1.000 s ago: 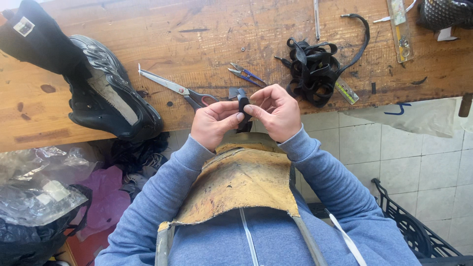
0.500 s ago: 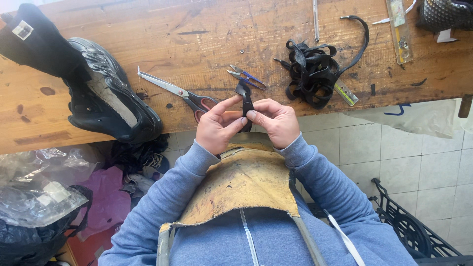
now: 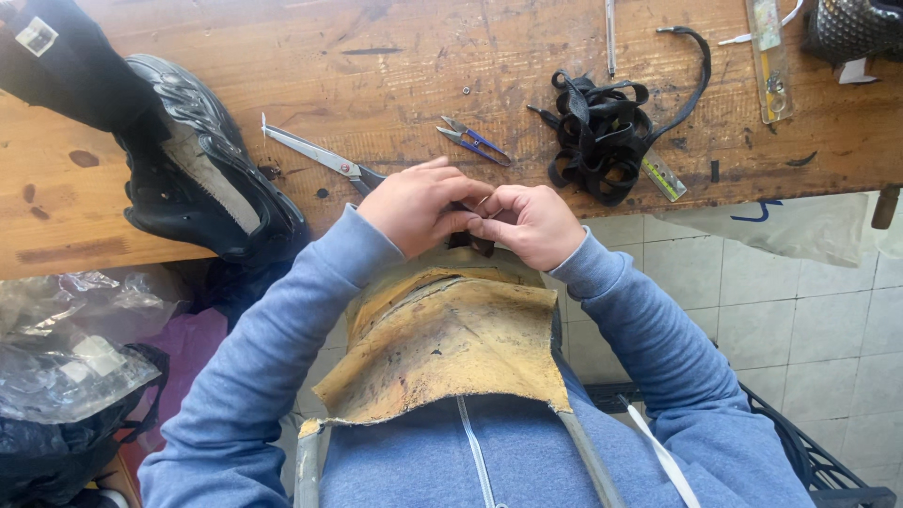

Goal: The person cuts a black strap with scissors, trims it to size, and repeatedly fits it into the heel area of a black shoe. The person adjusts the strap and shoe, then continues cutting and fitting the strap.

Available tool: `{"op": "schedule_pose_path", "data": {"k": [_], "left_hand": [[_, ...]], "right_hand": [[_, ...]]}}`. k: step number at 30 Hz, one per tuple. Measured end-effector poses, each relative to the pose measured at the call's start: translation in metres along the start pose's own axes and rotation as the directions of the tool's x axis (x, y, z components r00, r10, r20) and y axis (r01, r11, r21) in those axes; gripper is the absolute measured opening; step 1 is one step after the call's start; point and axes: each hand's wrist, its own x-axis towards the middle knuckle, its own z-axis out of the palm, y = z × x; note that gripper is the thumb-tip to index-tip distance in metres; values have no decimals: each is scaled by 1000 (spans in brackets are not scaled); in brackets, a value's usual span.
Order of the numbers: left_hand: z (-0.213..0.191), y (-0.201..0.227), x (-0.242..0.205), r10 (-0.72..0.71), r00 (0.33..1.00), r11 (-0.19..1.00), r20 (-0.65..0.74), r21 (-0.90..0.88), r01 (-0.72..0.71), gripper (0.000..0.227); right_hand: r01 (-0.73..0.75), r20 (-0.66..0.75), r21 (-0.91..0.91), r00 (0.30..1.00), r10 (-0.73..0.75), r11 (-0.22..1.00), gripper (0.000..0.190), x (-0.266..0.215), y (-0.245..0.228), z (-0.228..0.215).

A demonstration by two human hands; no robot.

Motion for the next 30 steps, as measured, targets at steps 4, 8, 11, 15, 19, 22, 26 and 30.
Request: {"op": "schedule_pose_path", "data": {"k": [4,8,11,15,19,22,26,30], "left_hand": [[-13,3,-2,-99,993,994,58,46,96,20],[-12,5,-7,-279,959,959,58,-25,281,16],[-8,2,-12,-395,918,913,35,-96,396,14],[-6,0,-20,-490,871,849,37,-209,486,12],[-14,-1,-26,-464,880,797,99,-388,464,7],[-23,4,-27,-459,875,777,152,-409,479,13],[-24,-3,-30,-447,870,751,209,-440,492,18],[-20,-14,-29,-463,852,763,244,-380,523,23]], "right_hand": [[22,17,-53,1000,-21,998,12,0,-11,-10],[-93,72,113,994,85,989,19,-3,-6,-7],[-169,78,269,985,153,948,22,-6,-3,-8],[-197,48,297,980,192,934,22,-8,-6,-7],[-192,59,286,981,183,939,21,-8,-10,-9],[-191,63,271,981,181,943,20,-9,-15,-11],[-193,70,247,981,182,950,20,-9,-14,-9],[-203,88,238,978,187,950,21,-8,-14,-7]]}}
